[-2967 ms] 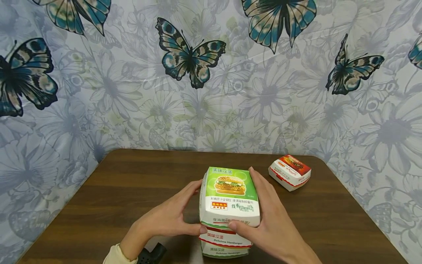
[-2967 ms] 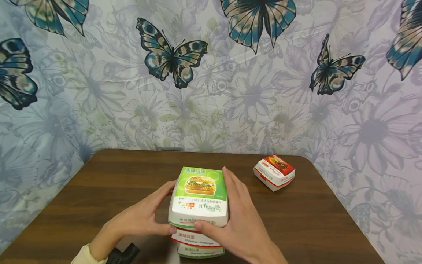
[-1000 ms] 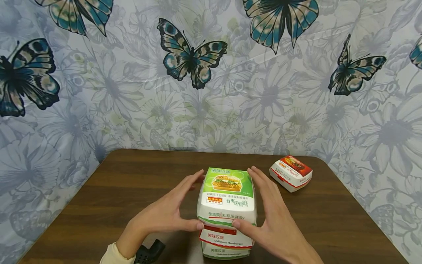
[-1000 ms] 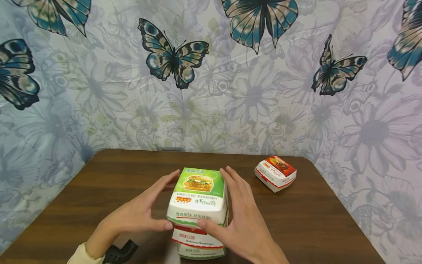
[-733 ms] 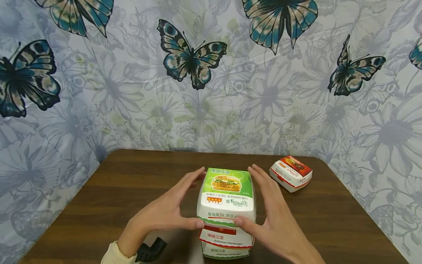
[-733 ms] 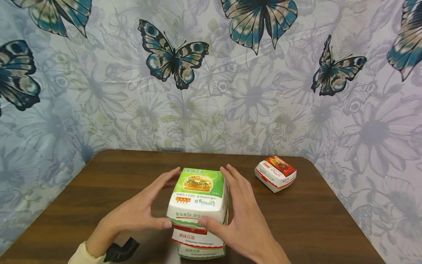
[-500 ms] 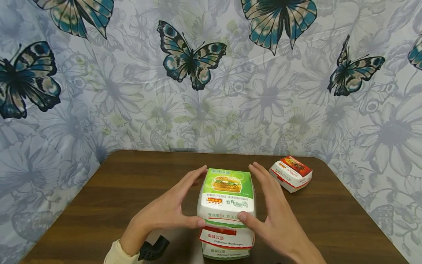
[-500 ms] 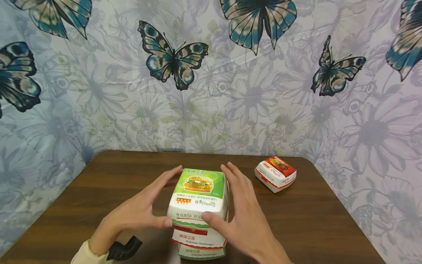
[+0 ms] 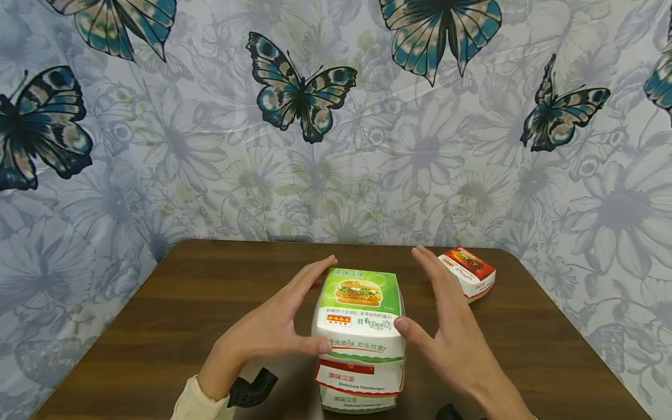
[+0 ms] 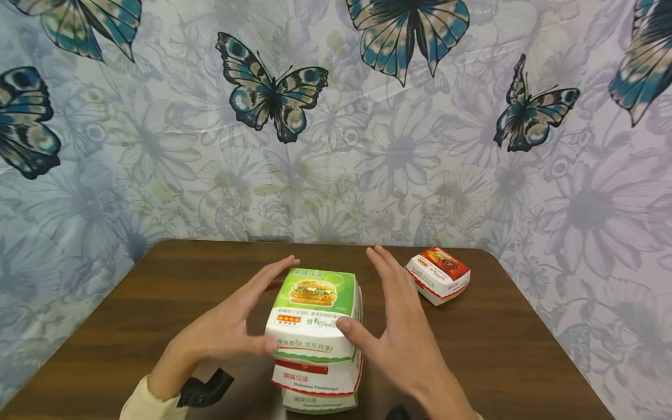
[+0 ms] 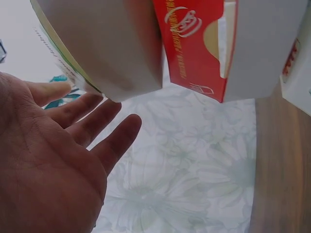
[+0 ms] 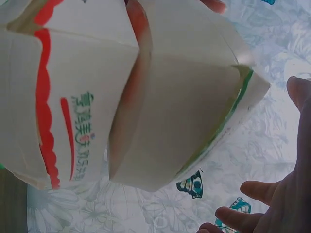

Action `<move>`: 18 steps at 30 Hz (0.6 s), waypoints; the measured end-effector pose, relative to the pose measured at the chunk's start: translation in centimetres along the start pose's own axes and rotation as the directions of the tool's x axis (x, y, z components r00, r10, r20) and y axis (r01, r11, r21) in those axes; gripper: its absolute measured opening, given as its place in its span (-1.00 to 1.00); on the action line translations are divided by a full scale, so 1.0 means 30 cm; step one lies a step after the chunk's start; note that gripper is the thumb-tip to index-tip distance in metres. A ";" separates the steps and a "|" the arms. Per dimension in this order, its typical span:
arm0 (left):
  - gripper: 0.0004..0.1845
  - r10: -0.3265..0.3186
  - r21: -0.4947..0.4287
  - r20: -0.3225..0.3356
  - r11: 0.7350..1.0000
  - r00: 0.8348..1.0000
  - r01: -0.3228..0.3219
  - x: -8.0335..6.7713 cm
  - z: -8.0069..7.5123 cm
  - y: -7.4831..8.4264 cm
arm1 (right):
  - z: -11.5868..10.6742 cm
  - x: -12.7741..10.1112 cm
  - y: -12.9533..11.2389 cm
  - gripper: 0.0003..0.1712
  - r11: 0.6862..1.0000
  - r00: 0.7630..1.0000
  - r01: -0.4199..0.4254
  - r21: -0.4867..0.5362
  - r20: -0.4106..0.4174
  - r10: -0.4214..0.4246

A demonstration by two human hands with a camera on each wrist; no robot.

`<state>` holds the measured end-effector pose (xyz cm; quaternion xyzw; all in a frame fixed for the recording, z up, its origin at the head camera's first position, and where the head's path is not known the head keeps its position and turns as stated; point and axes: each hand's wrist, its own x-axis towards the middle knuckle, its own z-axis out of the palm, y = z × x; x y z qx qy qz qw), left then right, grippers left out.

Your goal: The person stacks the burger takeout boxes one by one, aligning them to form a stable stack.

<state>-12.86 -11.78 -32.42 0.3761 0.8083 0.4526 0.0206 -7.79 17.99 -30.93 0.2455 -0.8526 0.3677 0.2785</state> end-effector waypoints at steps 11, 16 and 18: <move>0.15 0.063 -0.001 -0.004 0.998 0.998 -0.063 0.026 -0.001 0.009 | -0.040 0.021 0.027 -0.03 1.000 0.998 -0.028 0.013 -0.051 0.029; 0.15 0.046 -0.004 -0.002 0.999 0.999 -0.046 0.027 0.001 0.014 | -0.058 0.034 0.037 -0.07 0.999 0.996 -0.033 0.033 -0.078 0.036; 0.15 0.043 -0.006 0.001 0.999 0.999 -0.043 0.027 0.002 0.015 | -0.064 0.038 0.041 -0.08 0.998 0.995 -0.046 0.036 -0.091 0.049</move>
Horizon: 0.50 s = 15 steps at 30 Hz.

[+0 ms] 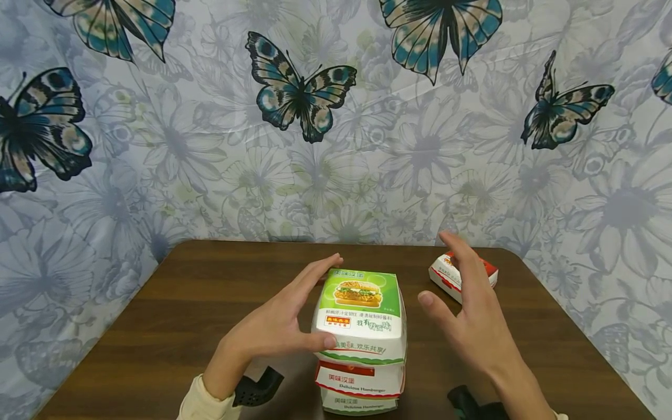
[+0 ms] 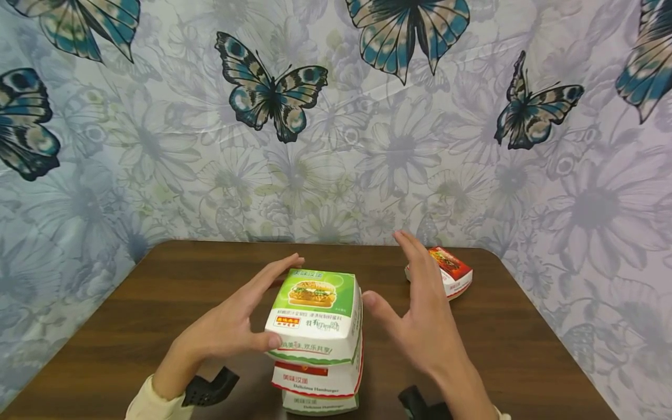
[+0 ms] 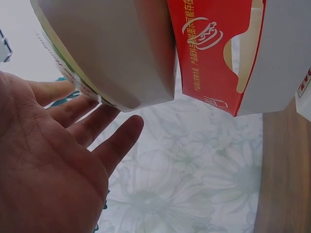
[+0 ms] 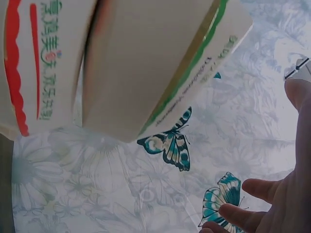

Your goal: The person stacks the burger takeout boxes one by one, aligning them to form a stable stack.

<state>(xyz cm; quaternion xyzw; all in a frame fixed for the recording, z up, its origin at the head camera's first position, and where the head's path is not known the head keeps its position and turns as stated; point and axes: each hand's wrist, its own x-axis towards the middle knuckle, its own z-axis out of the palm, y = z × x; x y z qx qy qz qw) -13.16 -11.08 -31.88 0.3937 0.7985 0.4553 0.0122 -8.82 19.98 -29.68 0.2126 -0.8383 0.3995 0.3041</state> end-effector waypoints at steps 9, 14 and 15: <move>0.14 -0.004 -0.005 0.012 1.000 1.000 0.004 0.001 0.004 -0.002 | -0.028 0.018 0.028 -0.10 0.995 0.995 -0.095 -0.024 -0.045 0.093; 0.13 -0.011 0.003 0.010 1.000 1.000 0.011 0.000 0.005 -0.004 | -0.038 0.028 0.056 -0.12 0.993 0.991 -0.112 -0.039 -0.072 0.109; 0.13 -0.013 0.004 0.009 1.000 1.000 0.013 0.000 0.005 -0.004 | -0.040 0.030 0.061 -0.13 0.993 0.991 -0.115 -0.040 -0.077 0.112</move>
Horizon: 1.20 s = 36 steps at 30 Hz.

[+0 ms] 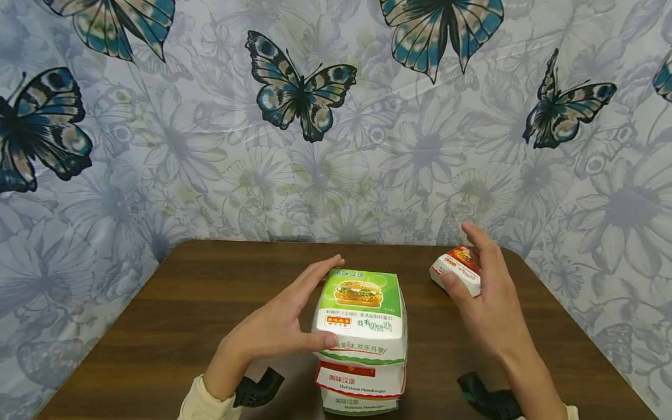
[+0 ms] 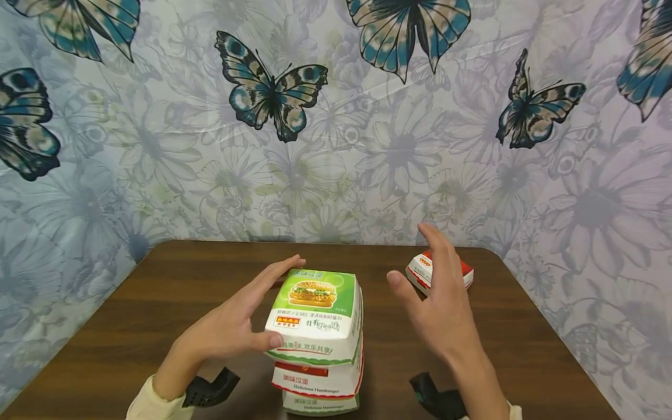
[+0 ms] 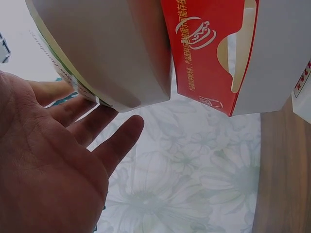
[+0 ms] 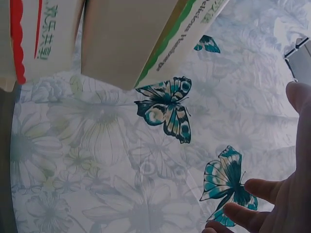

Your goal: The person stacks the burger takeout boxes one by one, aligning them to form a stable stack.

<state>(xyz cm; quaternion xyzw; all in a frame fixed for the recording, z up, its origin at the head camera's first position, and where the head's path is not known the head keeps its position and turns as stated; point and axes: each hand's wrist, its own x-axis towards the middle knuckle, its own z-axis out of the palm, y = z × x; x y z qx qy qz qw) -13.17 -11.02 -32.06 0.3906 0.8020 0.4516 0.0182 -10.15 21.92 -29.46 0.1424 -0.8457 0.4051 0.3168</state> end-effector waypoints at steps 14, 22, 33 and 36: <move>0.09 0.001 0.011 -0.008 1.000 1.000 -0.001 -0.003 0.000 0.000 | -0.048 0.030 0.069 -0.25 1.000 0.999 -0.016 -0.001 -0.046 0.016; 0.08 0.025 0.027 -0.018 0.999 1.000 -0.025 -0.002 -0.003 0.003 | -0.076 0.037 0.111 -0.26 0.996 0.994 -0.084 -0.026 -0.065 0.083; 0.05 0.021 0.036 -0.019 0.999 1.000 -0.020 0.003 -0.001 0.002 | -0.102 0.056 0.194 -0.27 0.985 0.982 -0.172 -0.018 -0.081 0.170; 0.05 0.019 0.035 -0.020 0.999 1.000 -0.019 0.004 -0.001 -0.001 | -0.105 0.061 0.209 -0.28 0.984 0.981 -0.179 -0.008 -0.073 0.178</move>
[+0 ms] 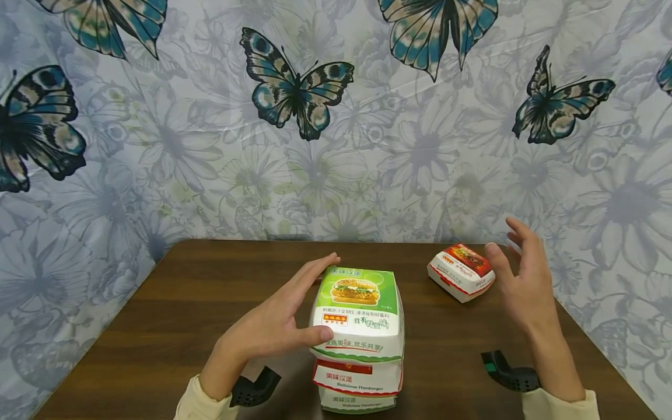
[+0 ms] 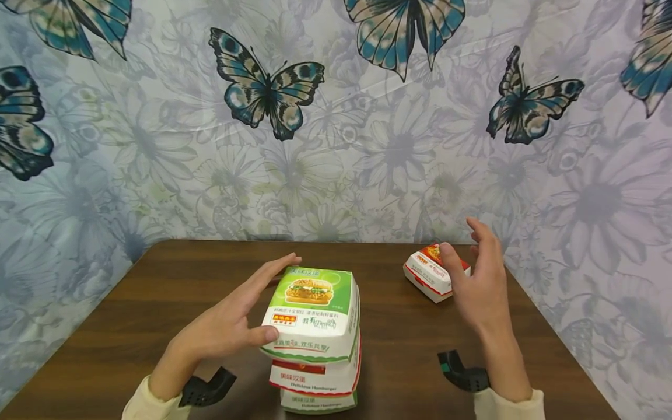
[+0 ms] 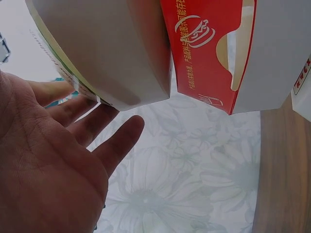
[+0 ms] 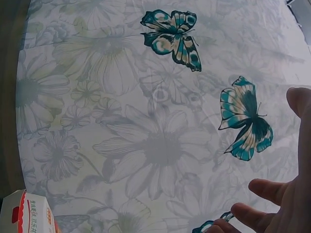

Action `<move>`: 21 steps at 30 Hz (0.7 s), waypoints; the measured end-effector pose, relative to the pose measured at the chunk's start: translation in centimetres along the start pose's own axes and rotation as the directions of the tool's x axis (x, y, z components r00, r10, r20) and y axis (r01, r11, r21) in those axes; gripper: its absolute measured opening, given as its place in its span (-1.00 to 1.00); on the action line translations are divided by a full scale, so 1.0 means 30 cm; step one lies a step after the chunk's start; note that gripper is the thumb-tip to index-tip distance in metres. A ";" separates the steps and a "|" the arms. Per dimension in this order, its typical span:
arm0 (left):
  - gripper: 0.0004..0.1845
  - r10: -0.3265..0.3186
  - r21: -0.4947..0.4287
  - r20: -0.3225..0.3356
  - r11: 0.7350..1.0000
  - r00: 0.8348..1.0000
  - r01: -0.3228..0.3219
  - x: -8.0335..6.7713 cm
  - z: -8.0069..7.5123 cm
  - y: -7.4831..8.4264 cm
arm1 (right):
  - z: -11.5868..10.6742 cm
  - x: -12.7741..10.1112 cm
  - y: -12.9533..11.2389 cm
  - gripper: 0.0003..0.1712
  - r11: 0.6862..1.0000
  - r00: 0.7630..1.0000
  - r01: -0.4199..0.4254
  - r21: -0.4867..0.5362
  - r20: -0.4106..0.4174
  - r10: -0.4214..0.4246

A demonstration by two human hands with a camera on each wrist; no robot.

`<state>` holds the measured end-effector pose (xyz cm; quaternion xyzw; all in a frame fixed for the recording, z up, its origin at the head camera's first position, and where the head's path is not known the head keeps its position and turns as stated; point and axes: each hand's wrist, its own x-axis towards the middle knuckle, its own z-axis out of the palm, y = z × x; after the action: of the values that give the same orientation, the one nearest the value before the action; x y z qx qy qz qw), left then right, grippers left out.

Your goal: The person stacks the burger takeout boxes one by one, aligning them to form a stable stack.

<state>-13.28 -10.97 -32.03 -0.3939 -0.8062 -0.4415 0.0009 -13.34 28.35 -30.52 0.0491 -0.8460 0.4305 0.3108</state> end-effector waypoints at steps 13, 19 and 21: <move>0.03 -0.002 -0.028 0.010 1.000 1.000 0.003 0.003 -0.001 -0.004 | 0.001 0.014 0.046 -0.28 0.996 0.996 -0.087 0.035 0.001 0.087; 0.03 0.004 -0.029 0.012 1.000 1.000 -0.003 0.004 -0.002 -0.010 | 0.001 0.021 0.070 -0.25 0.986 0.988 -0.153 0.062 -0.007 0.154; 0.03 0.005 -0.027 0.012 1.000 1.000 -0.004 0.005 -0.003 -0.013 | 0.002 0.024 0.077 -0.24 0.984 0.986 -0.167 0.063 -0.012 0.168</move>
<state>-13.65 -11.06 -32.20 -0.3983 -0.7992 -0.4500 -0.0083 -14.76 29.89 -31.75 -0.0164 -0.8306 0.4815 0.2793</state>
